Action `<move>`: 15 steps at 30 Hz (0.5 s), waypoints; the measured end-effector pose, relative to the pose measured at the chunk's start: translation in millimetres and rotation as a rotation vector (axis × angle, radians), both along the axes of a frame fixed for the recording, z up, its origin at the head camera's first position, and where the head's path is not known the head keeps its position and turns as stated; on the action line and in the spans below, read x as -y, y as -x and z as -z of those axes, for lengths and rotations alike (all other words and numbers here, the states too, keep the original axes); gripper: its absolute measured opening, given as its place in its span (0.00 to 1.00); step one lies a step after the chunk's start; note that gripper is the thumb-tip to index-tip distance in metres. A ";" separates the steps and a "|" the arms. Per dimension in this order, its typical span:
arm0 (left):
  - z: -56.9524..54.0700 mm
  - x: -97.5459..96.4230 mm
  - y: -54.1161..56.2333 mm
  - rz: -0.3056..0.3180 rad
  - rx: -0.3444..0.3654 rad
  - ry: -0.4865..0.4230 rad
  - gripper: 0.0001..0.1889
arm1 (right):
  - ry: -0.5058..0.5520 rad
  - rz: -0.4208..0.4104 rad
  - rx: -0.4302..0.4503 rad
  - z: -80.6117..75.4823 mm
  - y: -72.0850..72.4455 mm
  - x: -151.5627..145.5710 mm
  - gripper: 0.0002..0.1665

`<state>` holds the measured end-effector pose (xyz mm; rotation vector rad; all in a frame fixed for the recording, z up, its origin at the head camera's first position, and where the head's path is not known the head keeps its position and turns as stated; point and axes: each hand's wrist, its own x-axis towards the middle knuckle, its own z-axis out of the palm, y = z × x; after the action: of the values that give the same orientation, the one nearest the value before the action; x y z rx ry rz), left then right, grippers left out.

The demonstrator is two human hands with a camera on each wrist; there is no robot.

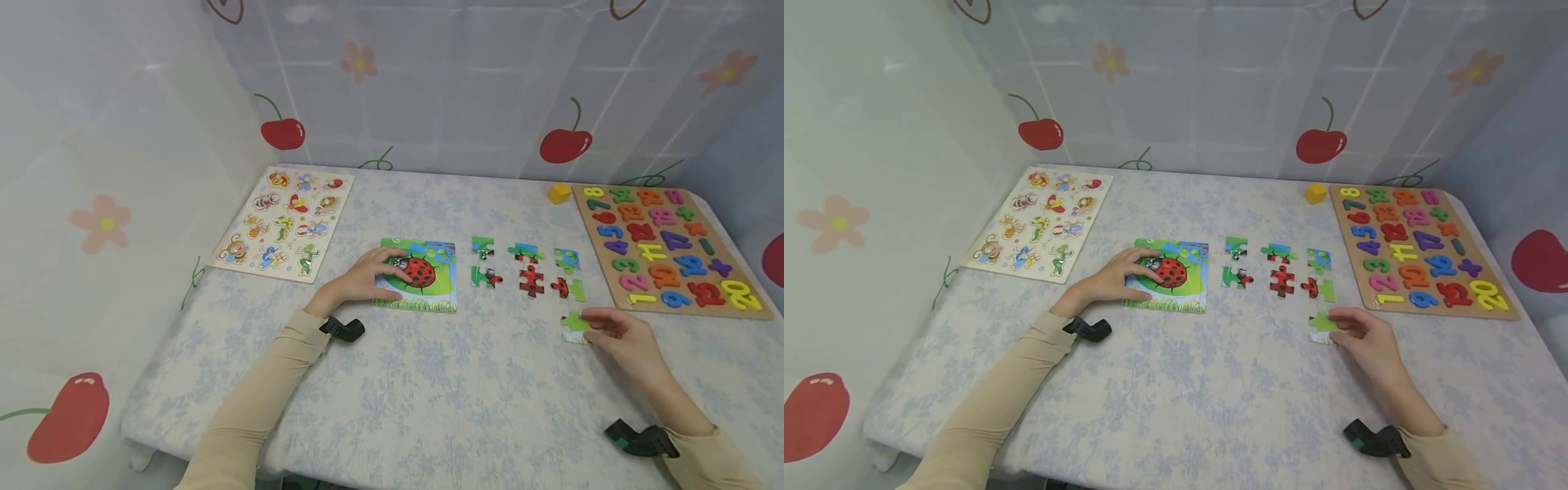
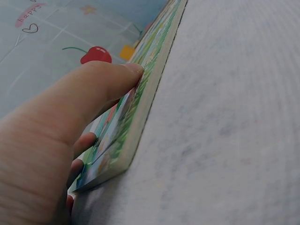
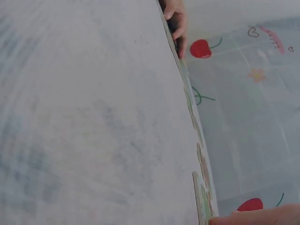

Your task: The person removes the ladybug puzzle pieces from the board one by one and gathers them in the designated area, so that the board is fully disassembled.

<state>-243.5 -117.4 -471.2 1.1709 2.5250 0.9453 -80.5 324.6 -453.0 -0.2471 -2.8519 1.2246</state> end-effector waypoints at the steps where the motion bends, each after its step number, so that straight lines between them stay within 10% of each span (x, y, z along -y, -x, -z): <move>1: 0.0 0.2 -0.2 0.000 0.000 -0.002 0.19 | 0.008 0.011 0.011 -0.8 0.0 0.3 0.22; 15: 1.5 2.3 2.8 -0.006 0.051 -0.023 0.18 | 0.213 -0.081 0.066 -29.7 35.3 57.3 0.23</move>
<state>-246.3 -119.7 -472.7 1.1321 2.4859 0.9949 -115.8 267.3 -423.2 -0.1805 -2.8101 1.5672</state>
